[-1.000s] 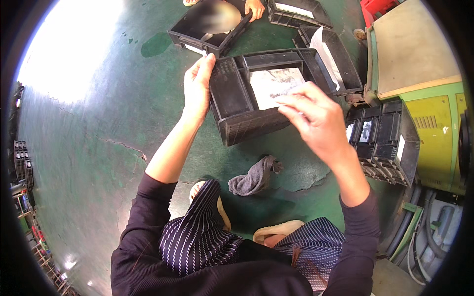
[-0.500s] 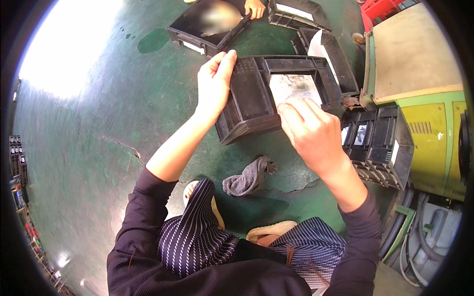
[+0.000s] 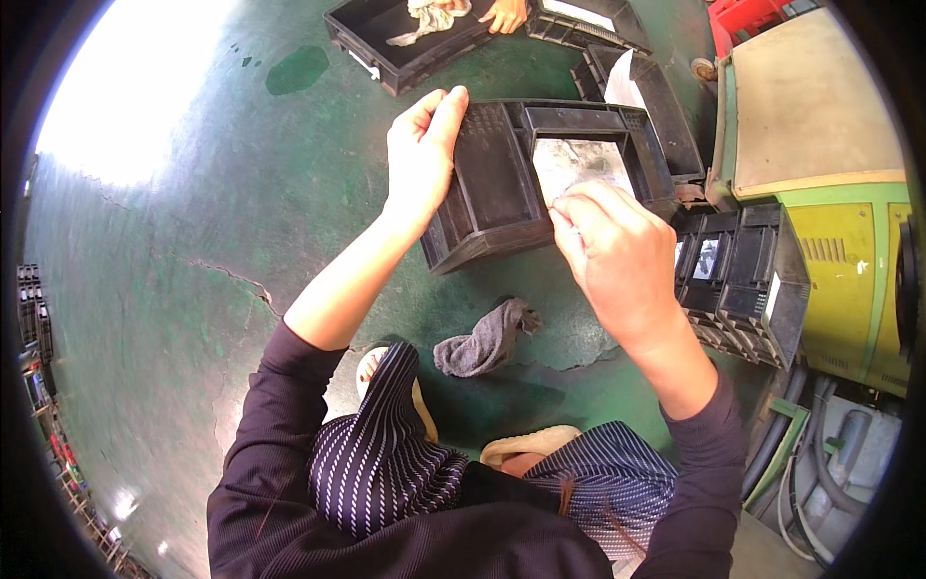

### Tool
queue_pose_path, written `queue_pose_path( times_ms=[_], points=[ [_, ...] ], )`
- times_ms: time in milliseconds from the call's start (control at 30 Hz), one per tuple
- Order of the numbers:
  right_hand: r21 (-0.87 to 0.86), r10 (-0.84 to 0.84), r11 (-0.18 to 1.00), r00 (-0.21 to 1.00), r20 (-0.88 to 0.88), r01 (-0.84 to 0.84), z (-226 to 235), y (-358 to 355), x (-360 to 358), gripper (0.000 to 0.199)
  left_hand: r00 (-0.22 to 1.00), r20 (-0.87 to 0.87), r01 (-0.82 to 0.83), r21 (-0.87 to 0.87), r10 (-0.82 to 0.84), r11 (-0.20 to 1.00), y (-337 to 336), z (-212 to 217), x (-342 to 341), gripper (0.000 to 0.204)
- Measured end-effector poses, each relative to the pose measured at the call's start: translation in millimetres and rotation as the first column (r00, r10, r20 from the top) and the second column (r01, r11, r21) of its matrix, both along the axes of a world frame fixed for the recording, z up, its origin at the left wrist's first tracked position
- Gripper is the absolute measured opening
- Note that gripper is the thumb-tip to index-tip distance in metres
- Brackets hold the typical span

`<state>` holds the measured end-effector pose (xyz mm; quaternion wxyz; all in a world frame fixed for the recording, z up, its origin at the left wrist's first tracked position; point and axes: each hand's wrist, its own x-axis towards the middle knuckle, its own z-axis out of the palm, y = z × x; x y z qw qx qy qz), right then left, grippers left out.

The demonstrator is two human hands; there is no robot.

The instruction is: The person sits on the floor and handles black plastic crates, placing papers inside them. They walk to a trash bin, return, and continue wiping crates with a cloth and arranging papers within them.

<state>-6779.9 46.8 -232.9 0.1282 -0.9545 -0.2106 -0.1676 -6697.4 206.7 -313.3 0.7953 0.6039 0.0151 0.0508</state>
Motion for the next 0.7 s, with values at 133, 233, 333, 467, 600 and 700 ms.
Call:
queue_pose_path(
  times_ms=[133, 233, 333, 467, 600, 700],
  points=[
    [0.048, -0.024, 0.999, 0.999, -0.036, 0.025, -2.3, -0.9, 1.6, 0.009, 0.999, -0.027, -0.020, -0.015, 0.019, 1.000, -0.7, 5.5, -0.9, 0.028],
    [0.117, 0.006, 0.993, 0.999, -0.049, 0.000, -3.6, -4.4, 2.4, 0.009, 1.000, -0.018, -0.024, -0.020, 0.024, 1.000, 0.3, 3.2, 1.6, 0.028],
    [0.050, -0.010, 0.999, 0.998, 0.069, 0.006, -9.4, 1.1, 0.3, 0.009, 1.000, -0.013, -0.021, -0.022, 0.021, 1.000, 0.3, 1.8, 2.5, 0.028],
    [0.182, -0.087, 0.978, 0.994, -0.070, 0.098, -10.4, -0.4, 7.2, 0.007, 0.999, 0.036, -0.007, -0.013, 0.007, 1.000, 3.7, -4.5, 0.5, 0.032],
    [0.526, -0.139, 0.744, 0.865, -0.482, 0.412, 0.7, -25.8, 12.0, 0.007, 0.993, 0.117, 0.012, 0.056, -0.018, 0.998, -1.9, -12.8, -8.0, 0.034],
    [0.554, -0.141, 0.758, 0.915, -0.377, 0.345, -4.6, -39.6, 8.7, 0.009, 0.992, 0.127, 0.022, 0.037, -0.027, 0.999, -6.6, -17.4, -14.1, 0.032]
  ],
)
